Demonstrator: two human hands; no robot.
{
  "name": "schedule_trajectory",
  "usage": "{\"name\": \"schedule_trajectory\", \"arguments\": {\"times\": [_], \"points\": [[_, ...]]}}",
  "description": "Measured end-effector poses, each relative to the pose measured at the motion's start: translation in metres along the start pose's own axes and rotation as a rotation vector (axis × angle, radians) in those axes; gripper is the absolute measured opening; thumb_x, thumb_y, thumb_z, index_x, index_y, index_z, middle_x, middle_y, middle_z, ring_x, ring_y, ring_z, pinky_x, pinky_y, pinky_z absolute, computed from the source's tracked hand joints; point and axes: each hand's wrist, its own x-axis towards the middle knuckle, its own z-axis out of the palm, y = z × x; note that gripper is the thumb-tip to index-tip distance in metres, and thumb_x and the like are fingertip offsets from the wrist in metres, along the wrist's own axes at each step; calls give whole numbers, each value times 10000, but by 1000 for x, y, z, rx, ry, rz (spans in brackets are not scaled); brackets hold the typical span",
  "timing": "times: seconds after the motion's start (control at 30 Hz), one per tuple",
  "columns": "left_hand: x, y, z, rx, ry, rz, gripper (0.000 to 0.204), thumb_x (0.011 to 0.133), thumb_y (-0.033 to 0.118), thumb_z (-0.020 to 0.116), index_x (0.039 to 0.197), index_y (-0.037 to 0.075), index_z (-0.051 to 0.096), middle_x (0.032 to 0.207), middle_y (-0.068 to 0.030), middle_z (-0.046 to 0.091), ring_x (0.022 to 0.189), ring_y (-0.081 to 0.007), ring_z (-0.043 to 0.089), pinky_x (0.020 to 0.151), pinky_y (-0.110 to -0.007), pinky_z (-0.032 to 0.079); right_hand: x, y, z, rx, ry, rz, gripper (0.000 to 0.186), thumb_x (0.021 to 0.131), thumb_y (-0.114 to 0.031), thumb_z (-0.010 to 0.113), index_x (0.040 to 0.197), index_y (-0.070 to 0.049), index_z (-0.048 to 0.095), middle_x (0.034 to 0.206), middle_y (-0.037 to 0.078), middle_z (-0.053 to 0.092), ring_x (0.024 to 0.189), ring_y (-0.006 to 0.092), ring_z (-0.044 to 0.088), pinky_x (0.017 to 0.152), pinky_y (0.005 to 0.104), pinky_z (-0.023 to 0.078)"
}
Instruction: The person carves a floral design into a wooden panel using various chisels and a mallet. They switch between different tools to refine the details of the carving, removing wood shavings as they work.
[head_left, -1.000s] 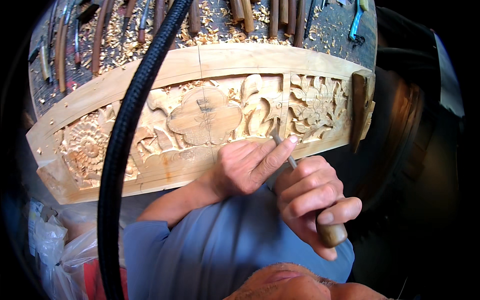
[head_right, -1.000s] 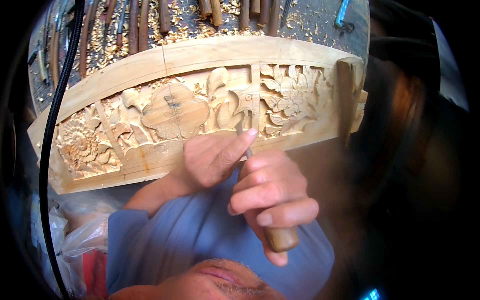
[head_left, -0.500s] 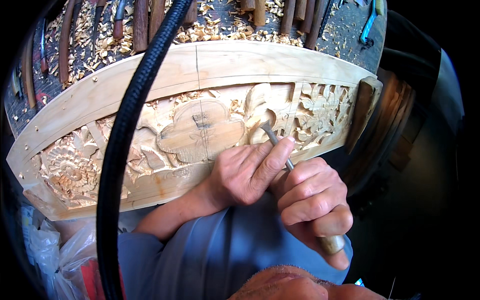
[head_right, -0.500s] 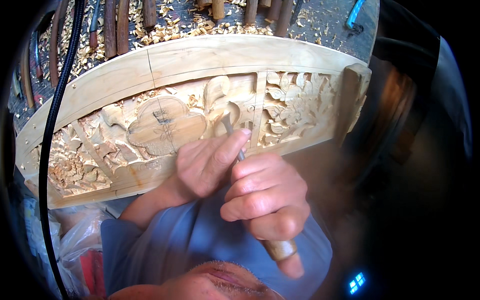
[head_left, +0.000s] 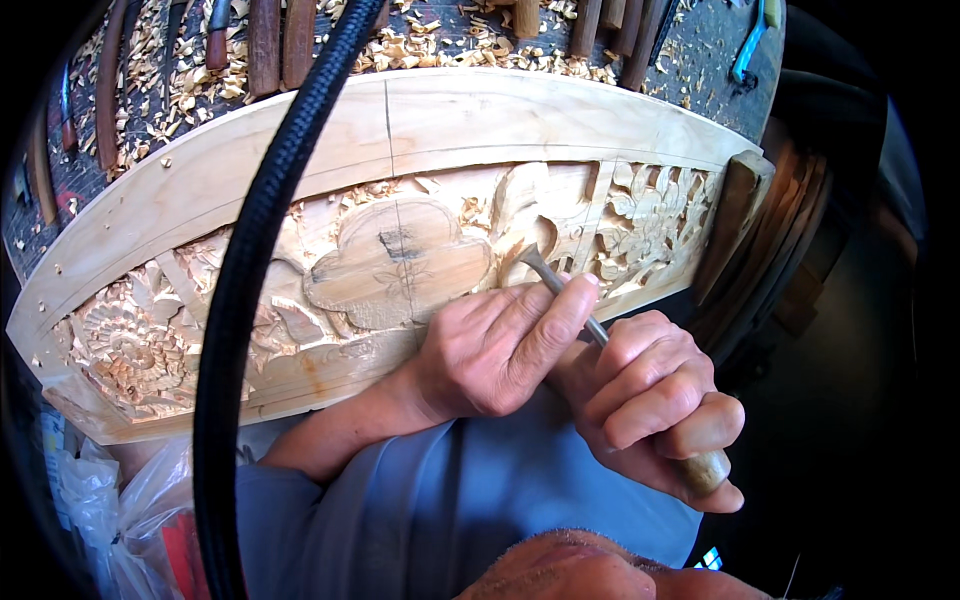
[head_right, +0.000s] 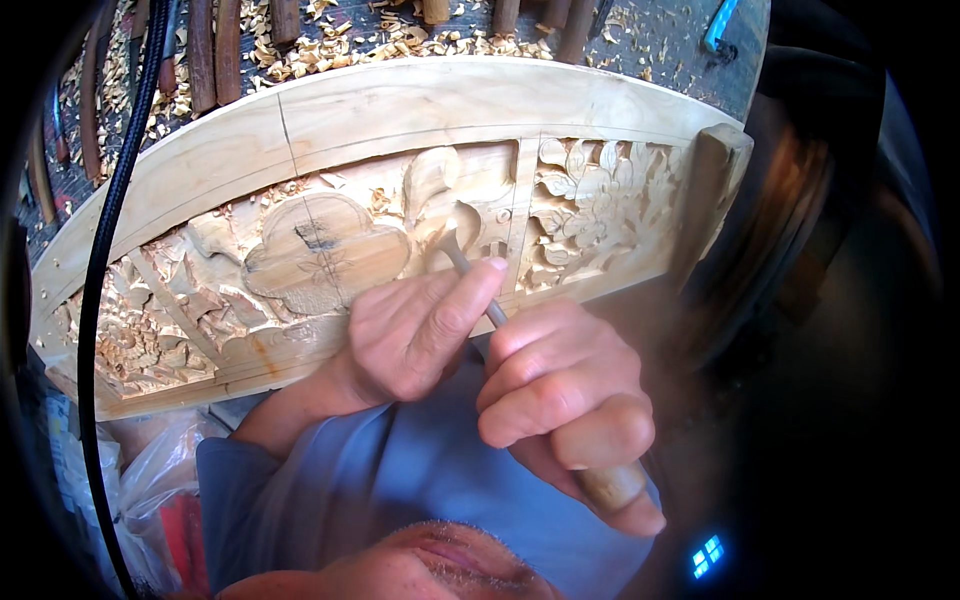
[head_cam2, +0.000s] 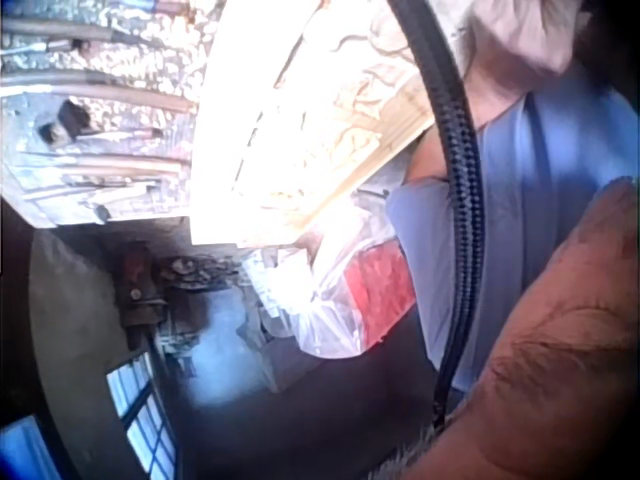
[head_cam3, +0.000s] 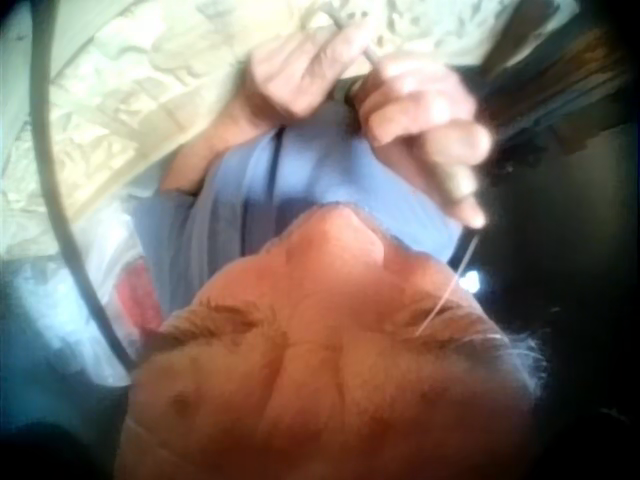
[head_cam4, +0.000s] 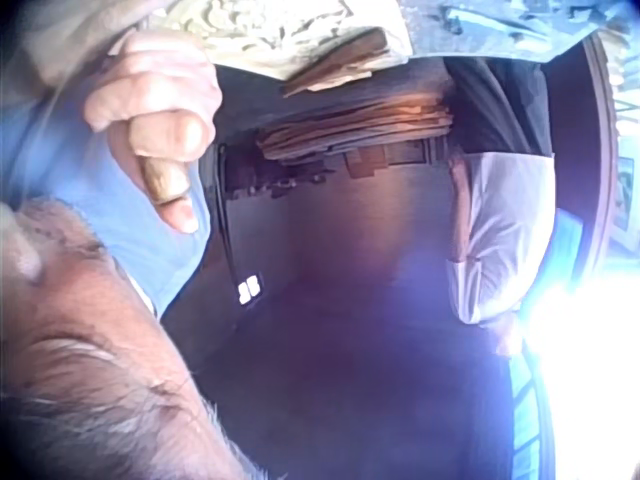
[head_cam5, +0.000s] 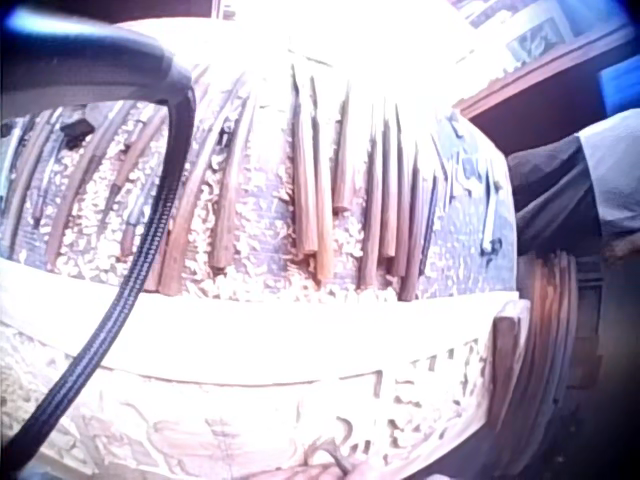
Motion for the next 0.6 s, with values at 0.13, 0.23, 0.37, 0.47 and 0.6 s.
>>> {"name": "schedule_trajectory", "arguments": {"times": [0.13,0.23,0.37,0.47,0.6], "points": [[0,0,0,2,-2,-11,590,796,-75,645,1385,-100,657,966,-163,752,748,-252,764,586,-359,592,0,0,1,-16,9,12,590,1120,-671,427,852,-145,435,569,4,600,356,56,469,363,214,250],[0,0,-1,-4,-16,-18,586,799,-73,645,1384,-100,659,975,-170,756,748,-253,765,589,-360,595,1,0,1,-14,14,19,591,1118,-673,431,850,-146,435,572,8,600,355,58,461,363,218,248],[0,1,-3,8,-29,-22,569,815,-70,647,1383,-98,660,986,-174,761,759,-255,771,593,-359,598,2,0,0,-7,6,29,604,1105,-692,444,847,-147,436,578,14,601,354,60,448,367,223,240],[0,1,-3,8,-36,-40,551,833,-66,648,1383,-93,663,989,-173,764,769,-254,777,600,-359,601,3,0,1,-15,1,38,619,1095,-708,451,845,-143,435,584,15,604,355,62,443,371,224,237],[0,2,-4,-9,-40,-51,536,849,-59,650,1383,-86,668,989,-168,765,774,-250,777,603,-358,600,4,-1,4,-63,11,33,637,1091,-719,453,842,-133,437,591,15,608,355,63,442,374,223,237]]}}
